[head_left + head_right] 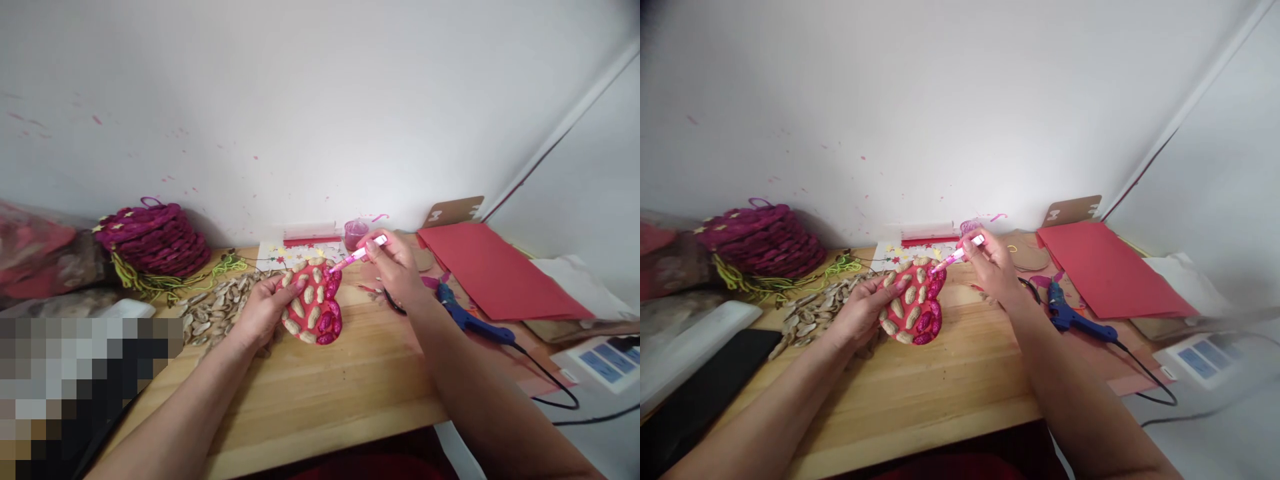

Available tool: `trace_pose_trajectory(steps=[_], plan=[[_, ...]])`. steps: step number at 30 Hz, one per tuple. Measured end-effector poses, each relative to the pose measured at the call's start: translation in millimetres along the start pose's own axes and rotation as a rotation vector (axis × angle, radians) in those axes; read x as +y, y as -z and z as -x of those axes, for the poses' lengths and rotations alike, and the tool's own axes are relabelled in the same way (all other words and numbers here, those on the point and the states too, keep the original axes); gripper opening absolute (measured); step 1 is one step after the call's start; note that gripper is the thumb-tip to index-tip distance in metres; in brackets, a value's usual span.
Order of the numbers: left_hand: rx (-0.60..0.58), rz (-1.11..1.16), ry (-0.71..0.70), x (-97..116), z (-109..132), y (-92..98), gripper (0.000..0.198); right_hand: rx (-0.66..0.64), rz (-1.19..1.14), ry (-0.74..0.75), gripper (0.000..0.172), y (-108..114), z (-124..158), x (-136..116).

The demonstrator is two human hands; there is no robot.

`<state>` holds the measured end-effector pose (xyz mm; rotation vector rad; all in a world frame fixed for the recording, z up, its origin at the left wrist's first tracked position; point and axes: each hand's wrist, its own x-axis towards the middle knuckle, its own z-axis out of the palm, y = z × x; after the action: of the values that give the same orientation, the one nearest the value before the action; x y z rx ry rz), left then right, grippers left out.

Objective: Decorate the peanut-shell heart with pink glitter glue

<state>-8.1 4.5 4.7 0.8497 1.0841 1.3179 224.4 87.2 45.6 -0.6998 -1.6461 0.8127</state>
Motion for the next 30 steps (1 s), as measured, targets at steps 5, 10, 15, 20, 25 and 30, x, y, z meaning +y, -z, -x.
trace_pose_trajectory(steps=[5,10,15,20,25,30], plan=[[-0.015,0.003,-0.012,-0.4,1.4,0.7,0.043,0.033,-0.013,-0.027,0.043,-1.0,-1.1,2.1],[-0.013,-0.064,-0.040,-0.7,1.7,2.0,0.046,0.031,-0.009,-0.014,0.043,-1.6,-0.6,3.5],[-0.003,-0.130,-0.082,-1.0,1.9,1.9,0.048,0.087,0.017,-0.014,0.043,-1.4,0.5,3.2],[-0.005,-0.159,-0.113,0.9,3.5,1.0,0.044,0.038,0.034,-0.002,0.040,-1.3,1.2,2.9],[0.015,-0.195,-0.118,-0.6,3.4,3.2,0.044,0.062,0.056,0.024,0.039,-1.3,1.0,7.5],[0.073,-0.287,-0.193,-2.9,2.4,9.0,0.039,0.050,0.122,0.055,0.035,-3.0,5.8,5.0]])
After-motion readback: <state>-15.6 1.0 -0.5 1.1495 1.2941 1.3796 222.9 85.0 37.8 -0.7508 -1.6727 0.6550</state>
